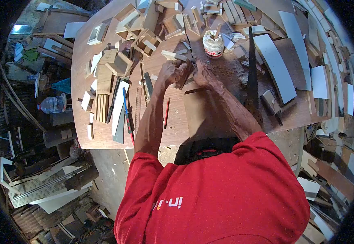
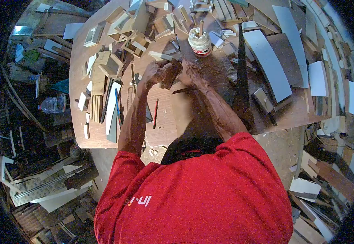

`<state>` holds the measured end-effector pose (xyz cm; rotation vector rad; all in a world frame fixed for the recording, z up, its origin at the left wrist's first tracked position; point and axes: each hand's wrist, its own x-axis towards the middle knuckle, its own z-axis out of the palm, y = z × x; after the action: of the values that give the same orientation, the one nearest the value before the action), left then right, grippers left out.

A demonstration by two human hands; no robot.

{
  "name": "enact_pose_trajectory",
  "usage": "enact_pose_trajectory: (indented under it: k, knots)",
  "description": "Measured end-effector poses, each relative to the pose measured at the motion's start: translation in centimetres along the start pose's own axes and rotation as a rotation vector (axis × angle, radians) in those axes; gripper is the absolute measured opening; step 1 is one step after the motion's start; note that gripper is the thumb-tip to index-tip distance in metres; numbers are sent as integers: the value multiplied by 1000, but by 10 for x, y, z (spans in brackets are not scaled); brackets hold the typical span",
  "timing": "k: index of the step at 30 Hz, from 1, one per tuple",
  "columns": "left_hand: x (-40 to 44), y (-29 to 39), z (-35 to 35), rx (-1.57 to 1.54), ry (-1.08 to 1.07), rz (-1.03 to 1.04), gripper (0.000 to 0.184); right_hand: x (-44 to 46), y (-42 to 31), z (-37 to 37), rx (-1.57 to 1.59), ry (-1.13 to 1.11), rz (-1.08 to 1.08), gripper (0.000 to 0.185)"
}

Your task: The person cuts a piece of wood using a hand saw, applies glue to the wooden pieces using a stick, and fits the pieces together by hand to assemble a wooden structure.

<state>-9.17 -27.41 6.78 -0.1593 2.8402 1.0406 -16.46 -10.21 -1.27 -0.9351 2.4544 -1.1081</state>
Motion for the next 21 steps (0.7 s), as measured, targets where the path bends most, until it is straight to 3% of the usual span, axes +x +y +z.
enact_pose_trajectory:
  k: [1,2,4,5,7,9,10,12,14,16,18,19,21]
  knots:
    - [-5,10,-9,183,82,158,34,-3,-8,-7,0,-4,-2,62]
    - [-15,20,-16,184,87,157,34,-4,-16,-17,-25,-39,38,63]
    - [-44,51,-29,-64,508,-83,27,-4,-21,-22,-47,-75,77,64]
    - [-54,40,-22,-64,511,-86,27,-5,-18,-20,8,-52,39,65]
    - [-75,-2,4,-104,832,-398,31,-4,-13,-15,62,-35,-9,66]
    - [-88,-8,20,-234,885,-420,33,-4,-12,-14,108,92,-193,69]
    - [-90,-6,24,-368,925,-432,35,-4,-13,-17,104,85,-200,69]
    - [-93,-8,26,-291,894,-516,34,-8,-16,-22,-4,15,-138,77]
    - [-84,-10,24,-413,960,-580,38,-10,-17,-22,-25,-18,-119,76]
    - [-89,-20,34,-370,944,-527,39,-13,-11,-18,-44,-49,-73,74]
    - [-94,-49,49,-634,842,-653,47,-17,-7,-11,73,20,-141,71]
    - [-95,-29,41,-629,837,-653,47,-19,-9,-12,77,23,-136,71]
    - [-98,11,28,-1059,716,-760,48,-23,-14,-15,128,-77,-52,69]
